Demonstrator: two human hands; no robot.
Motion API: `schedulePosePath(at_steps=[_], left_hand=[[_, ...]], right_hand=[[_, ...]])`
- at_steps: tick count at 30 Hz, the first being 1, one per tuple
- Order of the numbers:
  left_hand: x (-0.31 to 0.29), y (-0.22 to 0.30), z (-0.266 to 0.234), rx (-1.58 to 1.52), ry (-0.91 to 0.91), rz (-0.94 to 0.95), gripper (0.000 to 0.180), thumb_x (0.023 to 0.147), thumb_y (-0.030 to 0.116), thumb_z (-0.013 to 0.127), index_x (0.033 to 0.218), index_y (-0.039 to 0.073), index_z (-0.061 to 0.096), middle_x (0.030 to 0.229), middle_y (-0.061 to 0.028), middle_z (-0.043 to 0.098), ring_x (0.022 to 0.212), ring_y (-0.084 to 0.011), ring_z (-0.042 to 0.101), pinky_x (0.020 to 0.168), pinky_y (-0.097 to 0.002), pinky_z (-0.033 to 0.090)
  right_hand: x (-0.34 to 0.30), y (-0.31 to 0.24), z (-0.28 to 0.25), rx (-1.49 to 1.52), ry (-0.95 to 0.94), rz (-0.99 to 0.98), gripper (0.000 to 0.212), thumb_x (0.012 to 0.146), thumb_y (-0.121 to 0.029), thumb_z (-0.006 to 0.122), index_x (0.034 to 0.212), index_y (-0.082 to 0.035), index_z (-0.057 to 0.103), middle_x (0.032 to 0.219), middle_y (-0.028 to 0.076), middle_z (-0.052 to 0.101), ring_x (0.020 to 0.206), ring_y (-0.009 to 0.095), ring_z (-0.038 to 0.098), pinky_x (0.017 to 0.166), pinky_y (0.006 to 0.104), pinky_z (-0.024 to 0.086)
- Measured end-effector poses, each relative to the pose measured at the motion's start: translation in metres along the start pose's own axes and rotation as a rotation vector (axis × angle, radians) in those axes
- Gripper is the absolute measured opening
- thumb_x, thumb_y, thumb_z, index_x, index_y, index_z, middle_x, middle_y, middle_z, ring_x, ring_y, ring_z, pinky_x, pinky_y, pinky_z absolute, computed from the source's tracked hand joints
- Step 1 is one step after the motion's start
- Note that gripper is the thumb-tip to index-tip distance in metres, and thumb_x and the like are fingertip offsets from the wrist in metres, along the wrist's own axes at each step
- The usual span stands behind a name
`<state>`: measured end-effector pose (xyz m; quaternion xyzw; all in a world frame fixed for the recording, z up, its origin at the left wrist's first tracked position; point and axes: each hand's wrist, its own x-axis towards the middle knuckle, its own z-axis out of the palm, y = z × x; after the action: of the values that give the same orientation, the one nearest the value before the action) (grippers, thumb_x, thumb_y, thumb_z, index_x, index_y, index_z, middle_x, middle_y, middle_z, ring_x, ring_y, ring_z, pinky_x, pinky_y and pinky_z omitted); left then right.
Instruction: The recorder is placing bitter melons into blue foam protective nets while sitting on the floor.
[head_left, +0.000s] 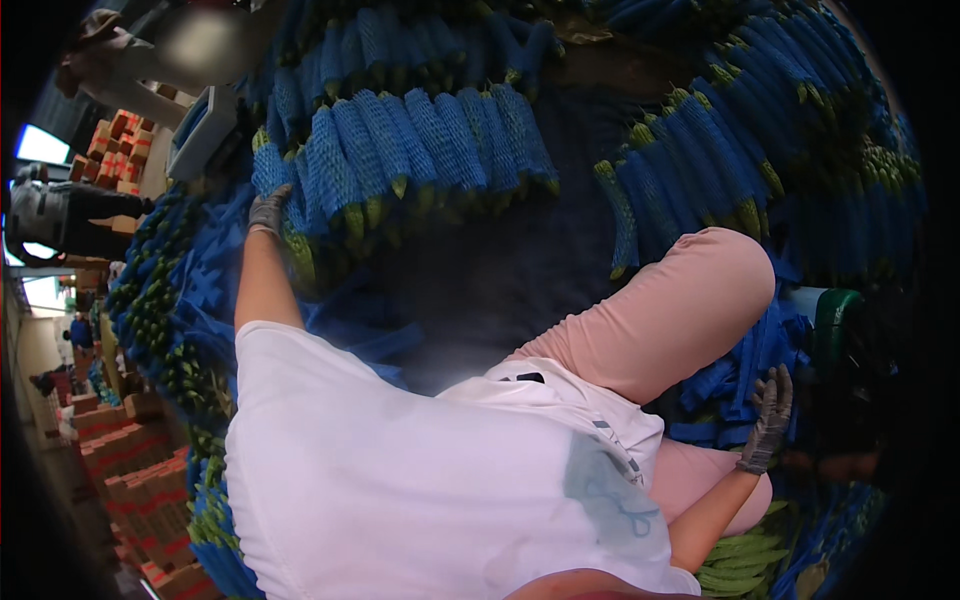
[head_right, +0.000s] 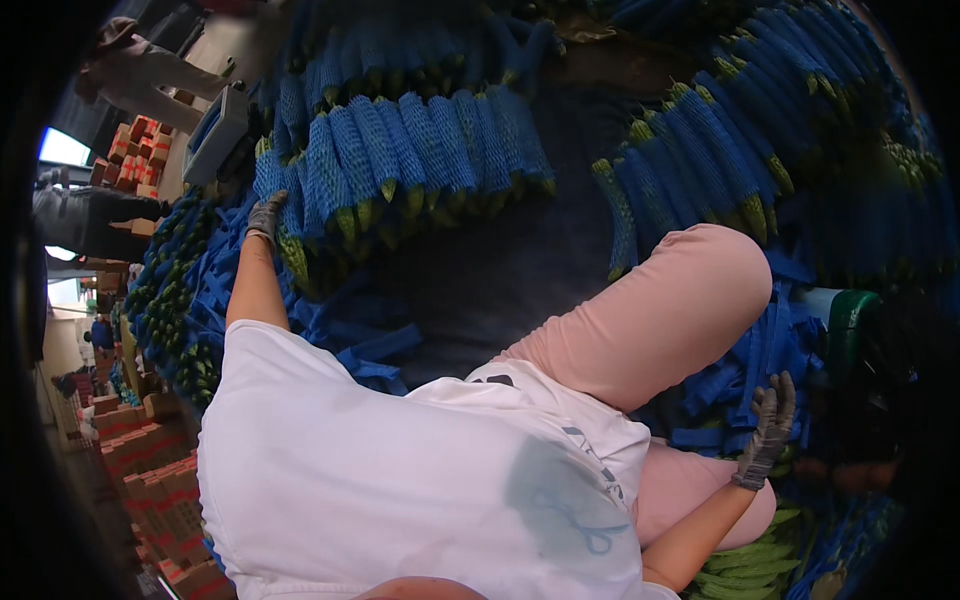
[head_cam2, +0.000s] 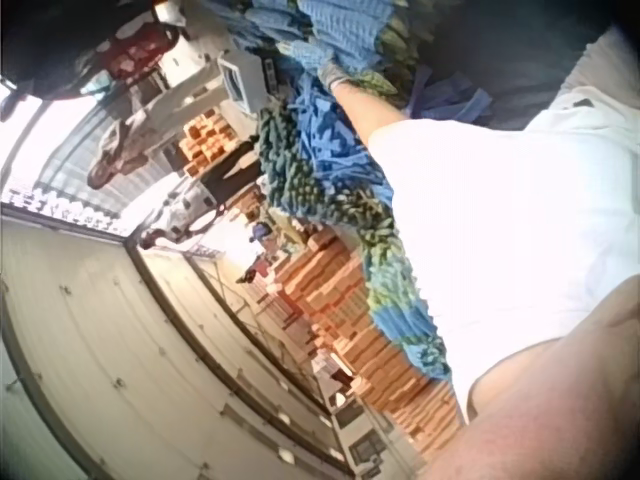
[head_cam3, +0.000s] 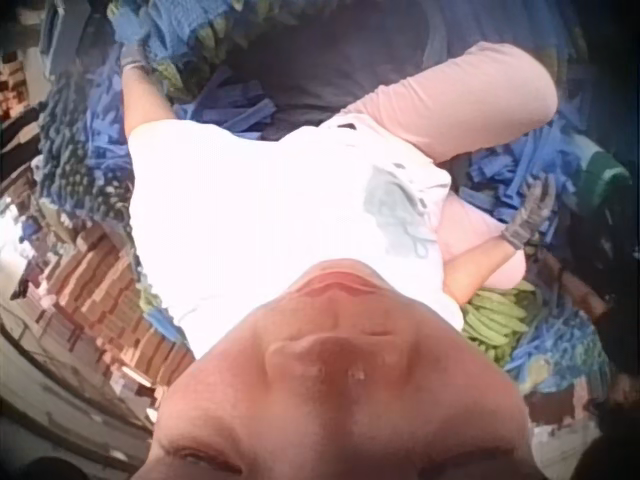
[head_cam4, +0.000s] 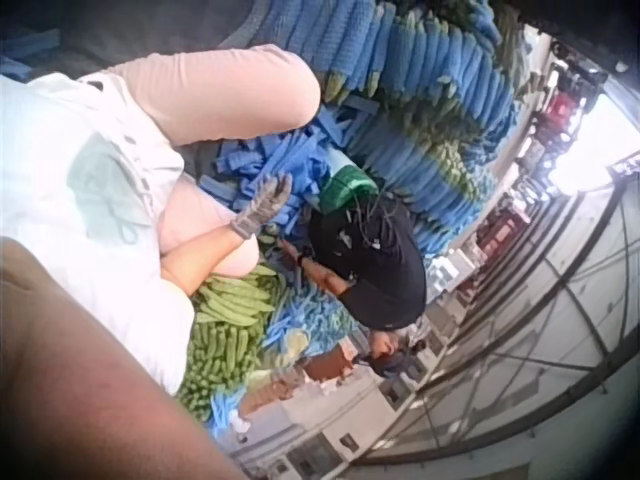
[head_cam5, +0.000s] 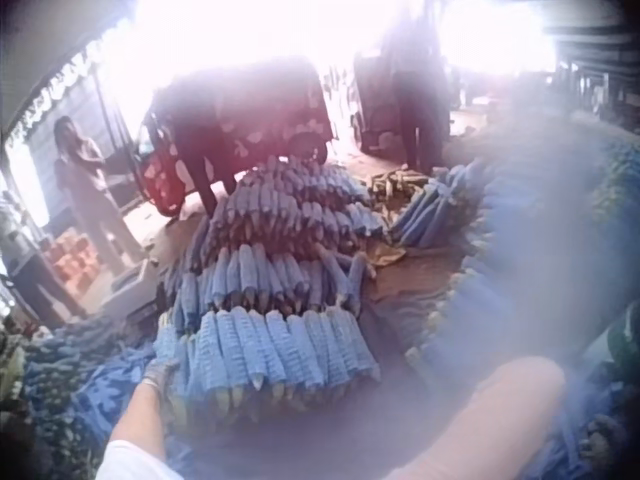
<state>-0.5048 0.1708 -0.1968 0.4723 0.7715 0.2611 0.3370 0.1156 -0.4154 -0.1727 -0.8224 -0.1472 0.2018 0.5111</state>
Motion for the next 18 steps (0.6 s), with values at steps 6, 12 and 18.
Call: schedulePosePath(at_steps=[6,12,18], left_hand=[[0.153,-0.154,-0.047,0.527,0.201,0.058,0.074,0.078,0.037,0.066,0.141,0.016,0.033,0.126,-0.0205,0.051,0.113,-0.0287,0.053,0.094,-0.0386,0.041],[0.094,-0.118,0.043,0.519,0.01,-0.059,0.064,0.082,0.036,0.06,0.139,0.021,0.035,0.13,-0.0227,0.047,0.118,-0.0304,0.05,0.102,-0.0405,0.037],[0.03,-0.005,0.055,0.569,0.623,0.395,0.055,0.082,0.036,0.059,0.132,0.017,0.045,0.135,-0.0153,0.043,0.127,-0.0351,0.037,0.106,-0.0434,0.029]], right_hand=[[0.014,0.002,0.007,-0.027,-0.047,0.043,0.041,0.094,-0.023,0.052,0.133,-0.009,0.044,0.125,0.008,0.053,0.1,0.017,0.056,0.084,0.0293,0.045],[-0.009,0.013,-0.016,-0.059,0.117,0.078,0.041,0.094,-0.024,0.052,0.132,-0.01,0.046,0.125,0.007,0.053,0.099,0.017,0.057,0.081,0.0285,0.046],[0.0,0.03,-0.088,-0.03,0.299,-0.013,0.04,0.095,-0.025,0.05,0.132,-0.012,0.046,0.126,0.009,0.053,0.103,0.02,0.056,0.087,0.0316,0.044]])
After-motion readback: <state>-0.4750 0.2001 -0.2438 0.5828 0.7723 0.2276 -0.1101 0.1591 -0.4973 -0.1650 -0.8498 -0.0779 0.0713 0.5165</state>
